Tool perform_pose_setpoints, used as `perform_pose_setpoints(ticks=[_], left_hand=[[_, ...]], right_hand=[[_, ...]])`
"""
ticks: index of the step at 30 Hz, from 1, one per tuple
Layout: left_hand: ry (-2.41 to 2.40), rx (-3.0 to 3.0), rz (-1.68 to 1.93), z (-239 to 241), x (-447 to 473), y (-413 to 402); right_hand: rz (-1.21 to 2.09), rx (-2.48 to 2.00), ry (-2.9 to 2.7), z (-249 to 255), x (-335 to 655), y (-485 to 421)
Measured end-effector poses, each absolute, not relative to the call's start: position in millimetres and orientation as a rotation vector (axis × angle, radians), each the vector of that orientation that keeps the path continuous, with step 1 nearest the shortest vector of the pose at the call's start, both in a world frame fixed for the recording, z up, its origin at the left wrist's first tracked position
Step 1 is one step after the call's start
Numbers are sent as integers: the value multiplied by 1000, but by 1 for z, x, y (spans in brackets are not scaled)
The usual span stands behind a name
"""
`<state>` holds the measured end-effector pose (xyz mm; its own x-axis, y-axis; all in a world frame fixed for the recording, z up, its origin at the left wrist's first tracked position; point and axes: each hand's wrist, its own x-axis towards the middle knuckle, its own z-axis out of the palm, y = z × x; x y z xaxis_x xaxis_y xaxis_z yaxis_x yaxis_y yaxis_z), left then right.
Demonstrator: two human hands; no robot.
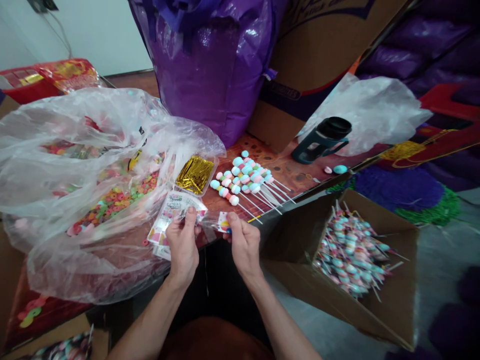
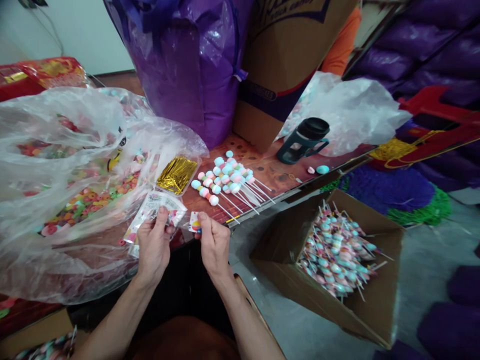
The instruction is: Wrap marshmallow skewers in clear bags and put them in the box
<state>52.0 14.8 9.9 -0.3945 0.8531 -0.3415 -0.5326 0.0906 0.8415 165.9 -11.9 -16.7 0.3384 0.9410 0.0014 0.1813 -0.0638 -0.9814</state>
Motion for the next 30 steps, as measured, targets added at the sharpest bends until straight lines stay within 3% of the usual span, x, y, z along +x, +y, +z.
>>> perform_pose_setpoints(ticks=[7,14,18,25,30], left_hand=[[1164,264,1641,11,33,34],[1151,204,1672,15,33,38],[1155,234,1712,13,32,41],[1183,272,1736,12,29,46],[1200,300,1727,10,29,47]], right_hand=[[-32,-1811,-1591,-25,217,24],[-214,-1856,-1821,-48,224,28],[-113,-1822,-1803,-51,223,19],[462,-1482,-1329,-20,230,-6],[536,-1412,-1354,-6,233,-28]])
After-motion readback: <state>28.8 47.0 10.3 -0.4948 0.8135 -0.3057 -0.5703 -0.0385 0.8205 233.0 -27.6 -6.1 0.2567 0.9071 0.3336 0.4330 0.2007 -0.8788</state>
